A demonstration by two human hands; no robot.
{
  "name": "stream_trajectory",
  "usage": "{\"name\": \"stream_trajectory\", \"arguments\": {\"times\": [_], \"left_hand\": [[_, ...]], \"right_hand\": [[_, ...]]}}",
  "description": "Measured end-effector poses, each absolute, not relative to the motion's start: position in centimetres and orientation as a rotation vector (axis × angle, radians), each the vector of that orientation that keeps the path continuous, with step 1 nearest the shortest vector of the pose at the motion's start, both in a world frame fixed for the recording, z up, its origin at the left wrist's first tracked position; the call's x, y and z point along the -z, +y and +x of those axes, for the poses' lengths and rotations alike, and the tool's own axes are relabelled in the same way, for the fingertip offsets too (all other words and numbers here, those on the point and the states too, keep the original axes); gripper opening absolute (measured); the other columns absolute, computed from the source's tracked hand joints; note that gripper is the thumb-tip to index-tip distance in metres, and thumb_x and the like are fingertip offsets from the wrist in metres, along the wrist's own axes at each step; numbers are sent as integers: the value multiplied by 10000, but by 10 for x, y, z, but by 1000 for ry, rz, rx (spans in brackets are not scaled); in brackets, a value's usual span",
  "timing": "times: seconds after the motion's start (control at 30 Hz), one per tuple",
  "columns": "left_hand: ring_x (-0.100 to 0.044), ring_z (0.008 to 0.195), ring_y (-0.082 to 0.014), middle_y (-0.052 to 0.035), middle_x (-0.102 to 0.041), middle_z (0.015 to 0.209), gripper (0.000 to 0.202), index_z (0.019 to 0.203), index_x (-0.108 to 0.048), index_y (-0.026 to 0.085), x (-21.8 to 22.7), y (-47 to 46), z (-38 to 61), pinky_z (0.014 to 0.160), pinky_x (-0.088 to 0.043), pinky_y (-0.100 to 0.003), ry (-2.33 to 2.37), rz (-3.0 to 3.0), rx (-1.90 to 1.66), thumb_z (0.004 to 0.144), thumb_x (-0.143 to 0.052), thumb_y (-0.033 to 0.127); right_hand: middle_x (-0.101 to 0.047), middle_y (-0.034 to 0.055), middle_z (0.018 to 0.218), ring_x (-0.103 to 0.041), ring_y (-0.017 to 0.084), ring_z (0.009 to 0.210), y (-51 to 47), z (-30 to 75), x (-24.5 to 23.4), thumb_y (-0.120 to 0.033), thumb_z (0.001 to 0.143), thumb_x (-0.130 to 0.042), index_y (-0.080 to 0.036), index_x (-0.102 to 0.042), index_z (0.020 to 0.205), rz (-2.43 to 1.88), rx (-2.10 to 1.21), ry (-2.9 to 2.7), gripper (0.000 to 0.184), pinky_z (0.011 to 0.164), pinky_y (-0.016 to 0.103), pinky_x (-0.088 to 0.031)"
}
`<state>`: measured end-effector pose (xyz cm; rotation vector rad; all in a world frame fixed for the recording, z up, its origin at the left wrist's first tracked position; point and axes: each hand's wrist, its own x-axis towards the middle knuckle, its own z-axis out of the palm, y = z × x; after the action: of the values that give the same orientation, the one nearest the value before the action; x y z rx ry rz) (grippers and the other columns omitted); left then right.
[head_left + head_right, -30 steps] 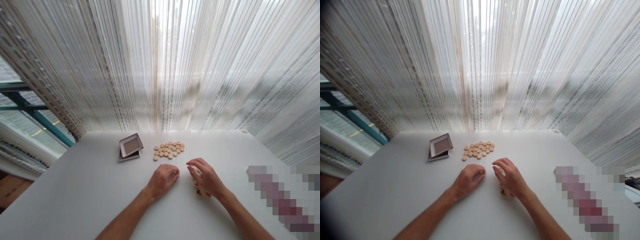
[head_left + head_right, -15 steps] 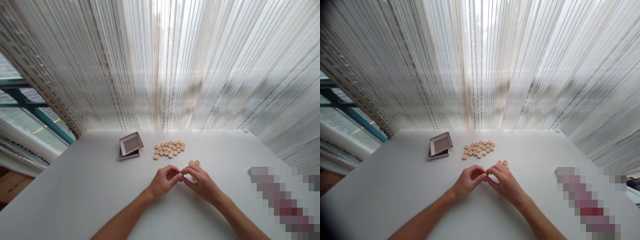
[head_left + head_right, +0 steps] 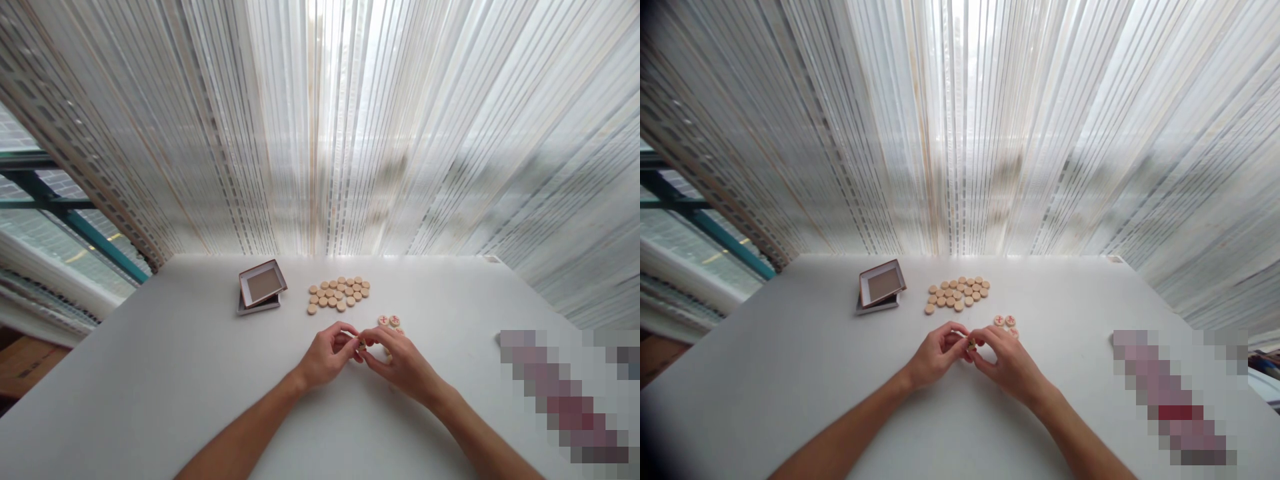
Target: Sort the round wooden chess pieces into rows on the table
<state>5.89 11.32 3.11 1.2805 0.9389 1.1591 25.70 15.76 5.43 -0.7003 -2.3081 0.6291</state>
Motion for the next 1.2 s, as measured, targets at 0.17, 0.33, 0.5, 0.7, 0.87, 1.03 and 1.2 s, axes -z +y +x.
{"name": "stream_trajectory", "arguments": {"times": [0.17, 0.33, 0.5, 0.7, 0.87, 1.03, 1.2], "left_hand": [[-745, 818, -222, -132, -751, 973, 350, 1115, -536, 157, -27, 114, 56, 777, -564, -355, 912, 1268, -1140, 940, -633, 445], [-743, 839, -217, -135, -740, 1032, 348, 1151, -494, 176, -26, 112, 53, 801, -559, -368, 871, 1260, -1129, 947, -632, 423], [-737, 827, -206, -119, -739, 1014, 357, 1152, -492, 180, -29, 110, 48, 805, -559, -367, 885, 1252, -1126, 938, -647, 421], [-734, 809, -201, -114, -735, 1008, 364, 1110, -505, 182, -30, 109, 45, 770, -567, -343, 928, 1264, -1128, 906, -689, 421], [-736, 802, -201, -111, -735, 1003, 383, 1096, -509, 183, -29, 109, 42, 773, -567, -350, 915, 1235, -1147, 894, -693, 451], [-738, 805, -210, -107, -745, 964, 400, 1089, -496, 185, -28, 110, 39, 766, -565, -353, 912, 1203, -1143, 888, -693, 468], [-732, 791, -202, -79, -744, 907, 394, 1121, -508, 189, -31, 108, 37, 767, -561, -340, 917, 1250, -1136, 894, -691, 454]], "right_hand": [[-704, 59, 947, -658, 189, 848, 159, 257, -51, -217, 944, -602, -245, -629, 1151, -707, -585, -2302, 211, 789, 337, -522], [-708, 58, 1026, -665, 193, 919, 159, 256, -52, -187, 968, -555, -286, -588, 1288, -687, -603, -2314, 336, 824, 348, -522], [-706, 61, 1042, -667, 196, 929, 157, 251, -53, -187, 972, -542, -285, -567, 1305, -694, -604, -2305, 348, 833, 353, -525], [-710, 54, 945, -682, 200, 873, 155, 247, -53, -258, 964, -578, -237, -603, 1085, -773, -586, -2285, 126, 788, 339, -534], [-728, 64, 937, -702, 206, 859, 157, 244, -51, -273, 973, -566, -241, -625, 1094, -762, -542, -2269, 138, 760, 330, -550], [-735, 69, 980, -702, 203, 884, 158, 241, -53, -238, 989, -540, -250, -628, 1158, -730, -575, -2271, 191, 786, 331, -546], [-739, 75, 1036, -704, 213, 931, 157, 238, -52, -208, 983, -535, -262, -620, 1211, -674, -589, -2272, 249, 831, 356, -553]]}}
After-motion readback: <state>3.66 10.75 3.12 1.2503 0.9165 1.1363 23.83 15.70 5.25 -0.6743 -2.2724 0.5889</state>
